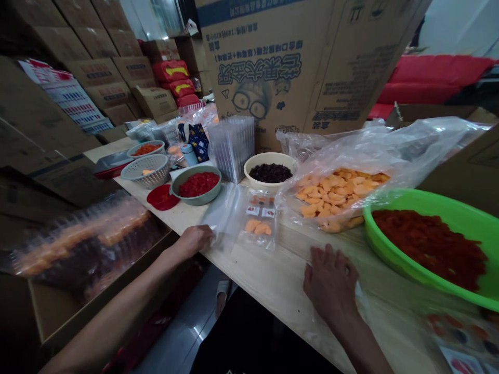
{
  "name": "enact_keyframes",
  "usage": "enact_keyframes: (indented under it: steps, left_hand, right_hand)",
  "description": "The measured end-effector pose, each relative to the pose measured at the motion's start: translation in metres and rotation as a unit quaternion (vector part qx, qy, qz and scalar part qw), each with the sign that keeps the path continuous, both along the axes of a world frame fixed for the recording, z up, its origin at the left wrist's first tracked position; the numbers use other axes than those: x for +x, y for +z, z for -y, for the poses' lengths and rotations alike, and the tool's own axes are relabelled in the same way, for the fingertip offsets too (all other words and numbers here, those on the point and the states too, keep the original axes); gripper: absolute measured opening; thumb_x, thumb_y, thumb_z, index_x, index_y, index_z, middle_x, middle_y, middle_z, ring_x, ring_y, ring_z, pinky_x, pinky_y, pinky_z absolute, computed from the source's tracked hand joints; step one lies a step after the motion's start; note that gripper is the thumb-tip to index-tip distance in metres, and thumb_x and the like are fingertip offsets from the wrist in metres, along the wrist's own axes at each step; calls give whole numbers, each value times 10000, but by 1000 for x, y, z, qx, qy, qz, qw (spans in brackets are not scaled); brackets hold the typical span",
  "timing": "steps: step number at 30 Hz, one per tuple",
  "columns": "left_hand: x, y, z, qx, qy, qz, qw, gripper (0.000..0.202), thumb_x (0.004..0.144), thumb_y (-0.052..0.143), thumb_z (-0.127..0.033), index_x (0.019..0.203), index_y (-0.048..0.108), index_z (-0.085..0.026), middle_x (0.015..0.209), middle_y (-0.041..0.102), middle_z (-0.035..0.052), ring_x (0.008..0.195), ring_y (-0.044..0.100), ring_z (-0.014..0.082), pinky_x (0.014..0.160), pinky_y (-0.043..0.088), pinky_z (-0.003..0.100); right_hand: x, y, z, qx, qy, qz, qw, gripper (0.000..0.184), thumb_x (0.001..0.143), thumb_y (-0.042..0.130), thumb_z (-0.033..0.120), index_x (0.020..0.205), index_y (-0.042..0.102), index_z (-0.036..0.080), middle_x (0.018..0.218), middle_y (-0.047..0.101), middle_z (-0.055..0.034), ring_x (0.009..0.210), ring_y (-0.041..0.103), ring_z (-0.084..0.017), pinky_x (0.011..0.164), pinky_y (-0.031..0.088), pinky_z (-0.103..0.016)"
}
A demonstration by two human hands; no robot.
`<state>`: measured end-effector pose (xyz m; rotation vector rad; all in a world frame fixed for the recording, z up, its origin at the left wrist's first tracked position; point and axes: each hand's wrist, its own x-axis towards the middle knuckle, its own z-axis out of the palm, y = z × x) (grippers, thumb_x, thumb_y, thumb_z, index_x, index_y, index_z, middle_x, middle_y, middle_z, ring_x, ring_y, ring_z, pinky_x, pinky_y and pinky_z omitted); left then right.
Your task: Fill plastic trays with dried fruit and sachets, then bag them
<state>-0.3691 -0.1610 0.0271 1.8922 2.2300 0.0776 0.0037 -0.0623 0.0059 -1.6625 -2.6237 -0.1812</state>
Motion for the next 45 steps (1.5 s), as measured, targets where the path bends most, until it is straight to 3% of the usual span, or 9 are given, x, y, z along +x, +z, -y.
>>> enact_keyframes:
  steps: [3,9,14,19,23,27,35,40,45]
  left_hand:
    - [3,-2,4,-12,30,-11,999,166,820,514,-103,873,655,-172,939,669,88,850,655,215,728,470,285]
    - [-1,1,16,12,-126,80,989,201,845,481,-82,822,643,-199,908,682,56,924,644,198,856,463,279]
    - [-13,-6,17,103,57,120,986,106,825,580,-131,796,663,-190,841,704,37,785,638,174,742,442,265]
    - [-20,-10,1,238,235,211,919,247,760,732,-333,655,564,-185,656,635,-15,628,562,139,644,410,247]
    - [-16,-7,-14,265,218,223,913,332,835,644,-417,618,562,-180,589,565,-27,592,508,125,610,384,242]
    - [-3,-10,-18,231,156,185,942,251,897,531,-284,716,665,-173,747,656,21,671,578,138,663,432,248]
    - [23,6,-17,432,68,-45,898,156,950,495,-178,1019,631,-208,910,683,44,835,631,184,687,490,264]
    - [43,25,-43,535,-61,24,842,105,915,568,-145,1001,614,-186,931,640,38,806,608,153,636,528,248]
    - [111,36,-71,565,-152,122,802,188,927,523,-98,778,606,-176,1120,684,74,1030,673,181,821,597,316]
  right_hand:
    - [-29,18,11,-11,81,-34,996,439,945,392,203,1325,604,144,1461,500,-222,1326,469,-380,1040,362,-561]
    - [-96,35,28,-112,228,-132,958,423,926,435,160,1312,605,140,1486,458,-218,1365,439,-357,1017,413,-500]
    - [-139,38,24,-161,281,-147,935,358,898,450,122,1199,644,132,1389,522,-209,1292,495,-325,1030,399,-479]
    - [-182,42,12,-201,291,-212,911,481,914,451,162,1390,501,112,1378,522,-191,1250,517,-268,1025,422,-402]
    - [-216,44,-1,-207,270,-228,912,661,920,520,290,1521,311,114,1483,397,-217,1324,449,-294,1029,421,-412]
    - [-233,43,-10,-207,234,-157,937,402,928,490,283,1298,552,139,1320,526,-199,1228,513,-314,933,462,-419]
    - [-206,72,-11,-20,204,-161,966,278,896,431,112,1146,549,141,1112,603,-150,1094,533,-293,934,407,-488]
    - [-142,102,-35,27,98,-189,977,272,895,411,92,1125,547,143,1088,620,-150,1036,550,-275,873,424,-420]
    - [-57,115,-36,20,66,-306,949,282,900,421,132,1134,578,140,1096,647,-129,1011,579,-233,917,434,-379]
